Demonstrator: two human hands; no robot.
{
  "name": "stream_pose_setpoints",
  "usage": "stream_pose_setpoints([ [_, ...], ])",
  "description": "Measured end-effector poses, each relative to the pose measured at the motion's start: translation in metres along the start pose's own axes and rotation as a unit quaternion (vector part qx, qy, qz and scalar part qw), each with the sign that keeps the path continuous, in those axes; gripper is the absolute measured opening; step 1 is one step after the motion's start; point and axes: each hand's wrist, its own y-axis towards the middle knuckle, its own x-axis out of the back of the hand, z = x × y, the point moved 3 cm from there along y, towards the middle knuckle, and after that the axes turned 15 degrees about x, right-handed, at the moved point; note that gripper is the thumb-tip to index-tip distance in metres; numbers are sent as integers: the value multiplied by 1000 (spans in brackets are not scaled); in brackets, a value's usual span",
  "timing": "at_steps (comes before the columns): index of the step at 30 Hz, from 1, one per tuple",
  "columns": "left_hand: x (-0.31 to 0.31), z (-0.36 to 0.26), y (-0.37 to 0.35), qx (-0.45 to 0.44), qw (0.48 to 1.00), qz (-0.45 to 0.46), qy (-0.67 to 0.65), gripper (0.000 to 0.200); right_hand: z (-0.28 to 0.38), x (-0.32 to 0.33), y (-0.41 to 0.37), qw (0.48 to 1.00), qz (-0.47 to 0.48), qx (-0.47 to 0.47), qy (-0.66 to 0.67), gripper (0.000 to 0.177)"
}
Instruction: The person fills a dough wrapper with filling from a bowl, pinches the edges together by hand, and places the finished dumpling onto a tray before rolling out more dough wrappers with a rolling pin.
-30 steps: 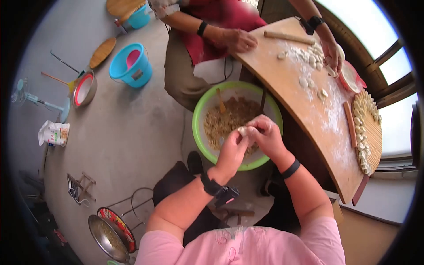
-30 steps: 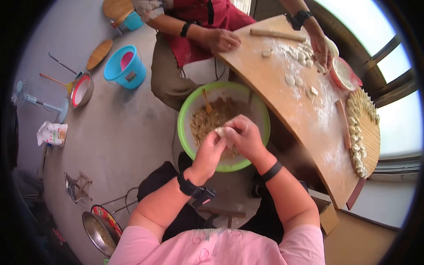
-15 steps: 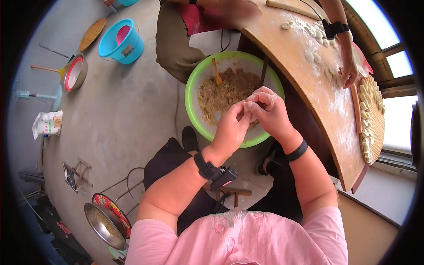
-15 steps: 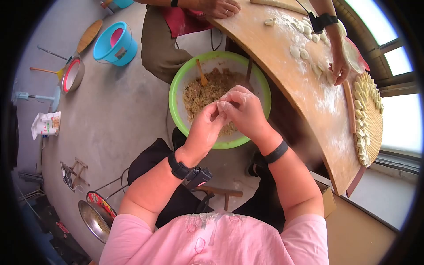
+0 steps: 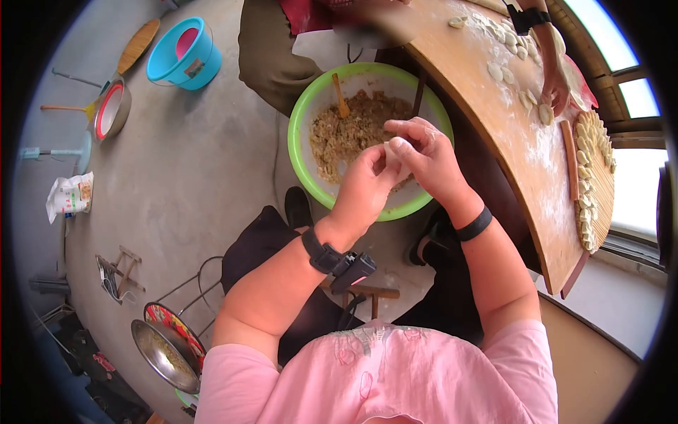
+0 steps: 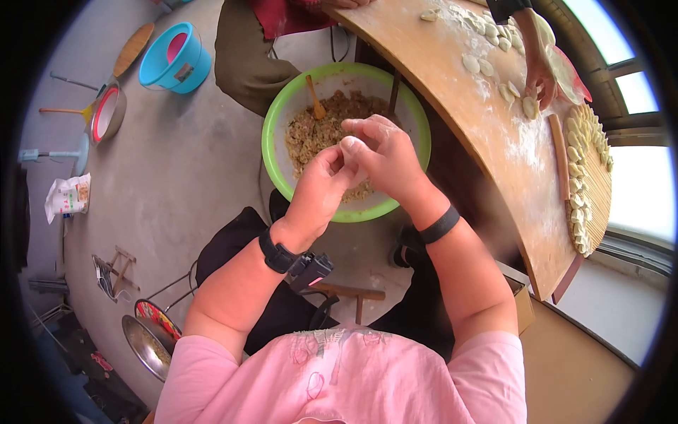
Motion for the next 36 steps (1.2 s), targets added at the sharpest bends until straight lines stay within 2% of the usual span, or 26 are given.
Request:
stream_pose_setpoints([
  [2,2,-1,-2,4,1000,-6,-27,24,-6,1,-2,999,-35,-4,19,21],
  [4,4,1,-1,-3,996,-18,-90,23,-15,0,-6,998,-19,-44,36,21],
  [6,8,2,1,-16,995,-20,-99,23,-22,-2,-10,998,8,-54,15,21],
  [10,11,2,3,-29,996,2,-89,25,-23,-5,-12,993,5,-89,74,19],
  [13,10,-11,-2,-3,999,-23,26,34,-18,3,-6,986,14,-118,120,15],
  [18,5,-15,-7,29,998,10,49,59,-17,12,-5,970,45,-165,174,13],
  [21,6,-11,-3,53,998,26,36,72,-20,9,-7,967,79,-160,184,20],
  [25,4,-3,2,86,993,46,-58,81,-19,4,-9,951,-5,-191,242,26],
  [27,2,-7,3,49,994,35,-91,81,-16,3,-10,934,-41,-206,289,28],
  [30,5,-11,4,14,995,32,-92,82,-36,2,-15,927,6,-213,308,22],
  [33,4,-14,4,-2,995,39,-88,84,-37,-1,-14,918,-13,-184,352,18],
  [36,2,-21,5,-19,994,60,-84,85,-23,-1,-7,880,-56,-202,427,14],
])
